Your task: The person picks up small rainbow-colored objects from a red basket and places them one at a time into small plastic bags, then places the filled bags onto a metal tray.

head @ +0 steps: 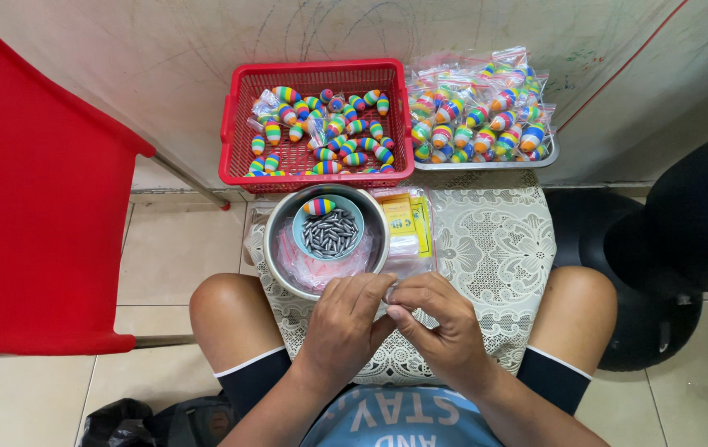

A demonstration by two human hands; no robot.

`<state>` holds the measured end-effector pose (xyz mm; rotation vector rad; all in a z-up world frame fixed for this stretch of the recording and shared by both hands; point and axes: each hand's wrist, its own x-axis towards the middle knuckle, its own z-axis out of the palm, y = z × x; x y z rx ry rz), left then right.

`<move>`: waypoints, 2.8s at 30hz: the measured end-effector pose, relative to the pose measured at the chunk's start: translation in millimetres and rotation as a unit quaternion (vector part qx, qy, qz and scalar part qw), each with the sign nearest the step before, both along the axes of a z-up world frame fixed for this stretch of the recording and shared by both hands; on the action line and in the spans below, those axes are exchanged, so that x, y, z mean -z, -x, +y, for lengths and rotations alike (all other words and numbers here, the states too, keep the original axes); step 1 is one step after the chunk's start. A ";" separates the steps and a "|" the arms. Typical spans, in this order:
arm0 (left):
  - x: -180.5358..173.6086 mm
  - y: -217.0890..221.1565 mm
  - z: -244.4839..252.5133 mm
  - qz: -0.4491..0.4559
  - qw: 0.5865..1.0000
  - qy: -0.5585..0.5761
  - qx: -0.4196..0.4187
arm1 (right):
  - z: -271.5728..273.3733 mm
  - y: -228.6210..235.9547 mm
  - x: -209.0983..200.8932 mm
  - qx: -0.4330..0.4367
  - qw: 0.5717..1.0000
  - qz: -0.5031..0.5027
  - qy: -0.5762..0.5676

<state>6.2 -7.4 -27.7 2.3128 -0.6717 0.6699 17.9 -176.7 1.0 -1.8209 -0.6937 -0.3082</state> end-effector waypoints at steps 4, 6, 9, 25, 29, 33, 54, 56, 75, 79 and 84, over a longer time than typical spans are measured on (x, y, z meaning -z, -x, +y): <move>5.9 1.2 10.0 0.000 1.000 0.021 -0.013 | -4.7 -4.8 2.1 0.005 0.999 0.015 -0.036; 9.4 1.2 21.3 0.031 0.995 0.089 -0.044 | -8.6 -14.6 2.5 0.038 0.998 0.001 -0.051; 8.3 5.5 46.7 0.042 0.974 0.193 -0.108 | 2.0 -46.3 -8.9 0.054 0.996 -0.064 0.011; -19.7 17.0 81.3 -0.041 0.952 0.257 -0.160 | 117.7 -146.9 66.9 0.106 0.812 -0.302 0.488; -20.6 15.0 77.1 -0.034 0.956 0.258 -0.136 | 118.7 -145.5 63.5 0.117 0.805 -0.308 0.493; -16.2 15.8 75.8 -0.013 0.958 0.250 -0.137 | 107.6 -144.1 49.5 0.093 0.898 -0.271 0.334; -25.3 -21.2 15.0 -0.090 0.983 0.137 -0.078 | 1.1 -70.0 14.8 -0.139 0.894 0.250 -0.344; -28.0 -21.5 10.4 -0.093 0.984 0.133 -0.077 | -1.5 -68.2 16.4 -0.134 0.894 0.246 -0.351; -42.2 -21.5 -6.9 -0.113 0.990 0.077 -0.043 | 1.1 -19.8 -9.3 0.008 0.990 -0.032 -0.135; -44.5 -23.3 -9.9 -0.124 0.990 0.067 -0.028 | -0.7 -17.9 -11.2 0.011 0.991 -0.032 -0.126; -47.0 -22.7 -9.7 -0.121 0.991 0.050 -0.019 | -3.2 -18.9 -8.2 -0.004 0.992 0.036 -0.125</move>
